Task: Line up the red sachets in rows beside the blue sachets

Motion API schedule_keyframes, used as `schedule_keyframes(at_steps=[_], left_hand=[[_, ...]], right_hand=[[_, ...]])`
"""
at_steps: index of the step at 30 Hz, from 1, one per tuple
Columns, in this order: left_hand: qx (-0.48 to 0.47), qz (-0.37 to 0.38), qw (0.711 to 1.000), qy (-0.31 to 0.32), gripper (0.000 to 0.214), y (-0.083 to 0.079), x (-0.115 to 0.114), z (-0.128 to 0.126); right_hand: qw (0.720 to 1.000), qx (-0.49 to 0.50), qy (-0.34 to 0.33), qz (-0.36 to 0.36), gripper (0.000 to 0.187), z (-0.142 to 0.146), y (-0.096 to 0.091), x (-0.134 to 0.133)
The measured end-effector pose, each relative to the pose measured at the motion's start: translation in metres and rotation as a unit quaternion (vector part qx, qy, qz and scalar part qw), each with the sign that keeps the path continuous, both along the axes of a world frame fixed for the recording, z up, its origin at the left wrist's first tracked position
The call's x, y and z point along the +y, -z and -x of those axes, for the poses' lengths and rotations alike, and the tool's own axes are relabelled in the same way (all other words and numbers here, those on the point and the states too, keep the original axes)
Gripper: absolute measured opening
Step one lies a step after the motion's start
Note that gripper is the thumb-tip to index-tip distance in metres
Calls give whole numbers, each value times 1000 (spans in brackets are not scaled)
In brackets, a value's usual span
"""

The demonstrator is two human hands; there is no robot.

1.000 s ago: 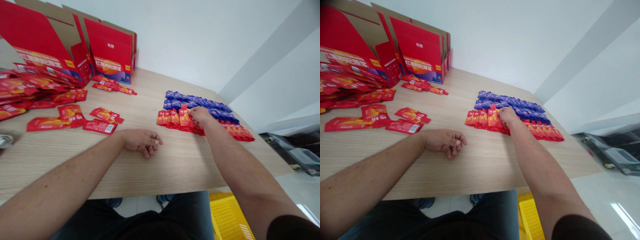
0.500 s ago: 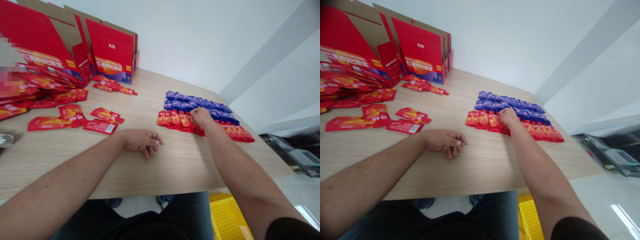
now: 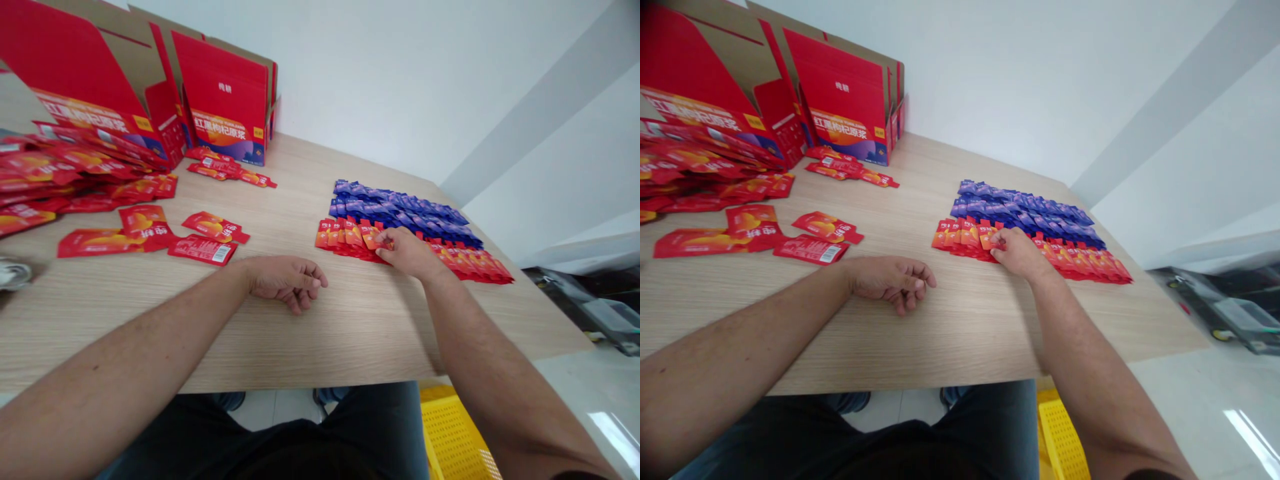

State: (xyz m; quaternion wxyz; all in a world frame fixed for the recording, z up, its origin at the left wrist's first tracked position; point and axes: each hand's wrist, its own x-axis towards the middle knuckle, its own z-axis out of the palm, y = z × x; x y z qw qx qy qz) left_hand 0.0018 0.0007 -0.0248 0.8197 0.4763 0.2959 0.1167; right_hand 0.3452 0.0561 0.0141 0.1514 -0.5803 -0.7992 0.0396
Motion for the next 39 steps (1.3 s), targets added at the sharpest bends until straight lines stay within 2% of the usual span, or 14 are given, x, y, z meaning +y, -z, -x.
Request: schedule_keyframes(at_steps=[4, 14, 19, 22, 28, 30, 31, 32, 33, 34, 36, 37, 38, 39], left_hand=[[5, -2, 1000, -2, 61, 0, 0, 0], [2, -5, 1000, 2, 59, 2, 0, 0], [-3, -4, 1000, 6, 58, 4, 2, 0], [-6, -5, 1000, 9, 58, 5, 2, -1], [-2, -29, 999, 25, 59, -3, 2, 3], [13, -71, 997, -3, 54, -13, 5, 10], [31, -110, 993, -43, 47, -18, 8, 15], [63, -164, 979, -105, 37, -24, 11, 21], [116, -233, 949, -179, 27, -30, 14, 29], [188, -312, 896, -253, 17, -36, 17, 37], [357, -453, 739, -350, 7, -45, 24, 58], [434, -496, 658, -363, 9, -48, 26, 68], [498, -517, 595, -361, 16, -50, 28, 79], [552, -515, 553, -353, 23, -50, 30, 88]], right_hand=[[1000, -6, 14, -3, 18, 5, 5, 1], [1000, 5, -1, -25, 10, 13, 11, -1], [998, 37, 7, -40, 10, 15, 6, -9], [994, 102, 5, -42, 13, 20, -3, -21], [968, 248, -36, 0, 20, 66, -16, -40], [962, 268, -59, 6, 19, 85, -9, -43], [959, 275, -66, 0, 19, 93, -3, -44], [958, 277, -72, -14, 19, 100, 4, -46], [958, 273, -78, -30, 19, 105, 13, -47], [960, 264, -85, -43, 20, 108, 21, -48], [963, 242, -106, -48, 23, 109, 37, -49], [965, 233, -115, -38, 24, 108, 43, -50], [965, 229, -121, -24, 25, 107, 47, -49], [966, 229, -121, -12, 26, 106, 50, -49]])
